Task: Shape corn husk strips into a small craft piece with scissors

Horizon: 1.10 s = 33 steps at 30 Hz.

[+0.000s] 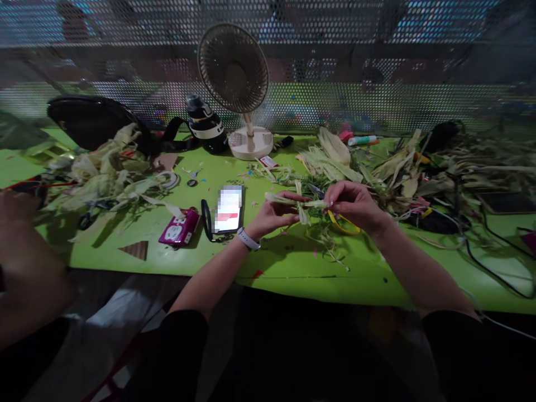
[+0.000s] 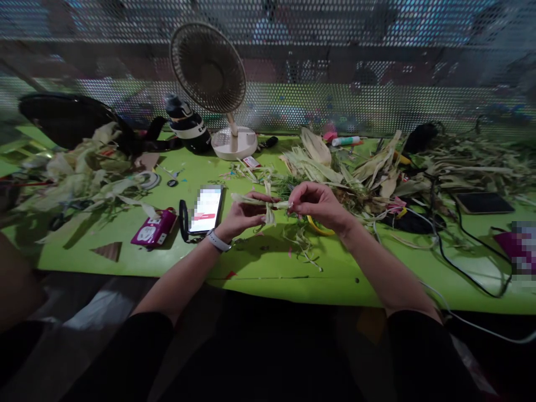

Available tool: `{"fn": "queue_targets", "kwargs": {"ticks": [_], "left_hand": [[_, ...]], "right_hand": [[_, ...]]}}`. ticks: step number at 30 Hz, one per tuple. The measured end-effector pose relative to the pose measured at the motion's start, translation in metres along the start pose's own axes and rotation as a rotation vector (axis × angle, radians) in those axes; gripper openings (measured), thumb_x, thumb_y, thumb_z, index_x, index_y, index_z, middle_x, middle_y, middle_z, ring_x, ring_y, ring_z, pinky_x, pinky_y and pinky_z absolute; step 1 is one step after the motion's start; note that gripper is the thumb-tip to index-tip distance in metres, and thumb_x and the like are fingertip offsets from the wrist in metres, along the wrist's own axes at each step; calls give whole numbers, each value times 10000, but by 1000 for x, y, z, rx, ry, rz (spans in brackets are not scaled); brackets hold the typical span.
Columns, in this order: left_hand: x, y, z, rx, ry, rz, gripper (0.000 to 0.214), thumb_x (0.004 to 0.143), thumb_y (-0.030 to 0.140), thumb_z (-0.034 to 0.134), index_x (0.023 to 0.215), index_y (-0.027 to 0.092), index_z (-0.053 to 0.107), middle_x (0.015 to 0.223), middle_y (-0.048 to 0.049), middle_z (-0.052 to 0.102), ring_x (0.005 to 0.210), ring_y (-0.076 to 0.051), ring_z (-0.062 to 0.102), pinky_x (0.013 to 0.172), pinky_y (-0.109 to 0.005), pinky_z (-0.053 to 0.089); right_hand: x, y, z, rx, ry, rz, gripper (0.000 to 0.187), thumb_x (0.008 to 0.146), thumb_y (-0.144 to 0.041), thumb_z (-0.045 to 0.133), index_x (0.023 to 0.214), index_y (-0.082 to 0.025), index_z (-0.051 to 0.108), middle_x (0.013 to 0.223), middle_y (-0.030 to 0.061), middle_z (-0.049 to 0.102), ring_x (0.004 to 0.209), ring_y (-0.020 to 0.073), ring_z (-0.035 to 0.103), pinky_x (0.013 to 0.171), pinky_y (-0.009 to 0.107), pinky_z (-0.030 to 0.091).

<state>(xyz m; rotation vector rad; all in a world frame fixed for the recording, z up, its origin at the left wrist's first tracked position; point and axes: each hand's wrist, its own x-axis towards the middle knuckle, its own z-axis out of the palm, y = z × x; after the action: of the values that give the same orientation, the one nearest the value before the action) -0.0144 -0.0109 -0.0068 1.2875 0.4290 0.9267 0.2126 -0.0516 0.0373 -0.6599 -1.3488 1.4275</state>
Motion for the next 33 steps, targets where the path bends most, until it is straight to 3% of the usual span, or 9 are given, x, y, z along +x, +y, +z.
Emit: {"fn": "queue_targets", "kwargs": {"ticks": [4,9,14,20,25,29,33], "left_hand": [[3,-5,4,74,189,86,309,635,322,871,839,148,717,810,-45,738,724,-129,706,714,-246,600],[2,-4,9,32,280,84,368,639,360,865,891,152,693,867,-46,745,753,-137,716,694,-245,602],[0,-1,8,-29,286,50,450,625,314,880,957,177,610,782,2,732,615,-85,659,564,-184,537],[-1,-2,11,-94,182,-46,498,612,295,891,1030,181,646,844,-33,768,789,-143,717,731,-245,566],[-3,-9,16,-181,165,-106,338,574,263,906,856,181,740,827,-7,761,742,-103,687,750,-236,551],[-2,-12,18,-282,217,-158,339,538,266,923,826,194,759,807,-3,755,719,-90,673,721,-222,546],[-1,-13,18,-316,181,-177,338,559,272,917,856,204,771,803,-7,757,702,-76,671,701,-196,543]], "right_hand": [[0,0,4,-23,-25,24,174,671,-238,853,747,-184,706,722,1,675,618,88,607,503,177,500],[-1,2,6,-50,-113,51,153,701,-233,835,759,-178,705,743,10,682,646,89,624,541,183,521],[-2,0,-5,-144,-138,126,169,706,-237,834,803,-175,710,764,14,692,655,98,634,549,200,524],[3,-7,-9,-153,147,-118,211,687,-297,860,807,-233,699,763,-21,678,728,105,630,704,246,539],[5,11,4,-409,91,-150,199,747,-326,813,864,-214,697,825,6,679,754,119,596,729,267,508],[1,14,7,-529,124,-213,187,792,-351,767,884,-214,678,833,17,657,756,136,583,720,288,500],[-1,9,6,-575,136,-293,150,819,-332,740,892,-226,662,850,18,650,774,142,588,733,294,498]]}}
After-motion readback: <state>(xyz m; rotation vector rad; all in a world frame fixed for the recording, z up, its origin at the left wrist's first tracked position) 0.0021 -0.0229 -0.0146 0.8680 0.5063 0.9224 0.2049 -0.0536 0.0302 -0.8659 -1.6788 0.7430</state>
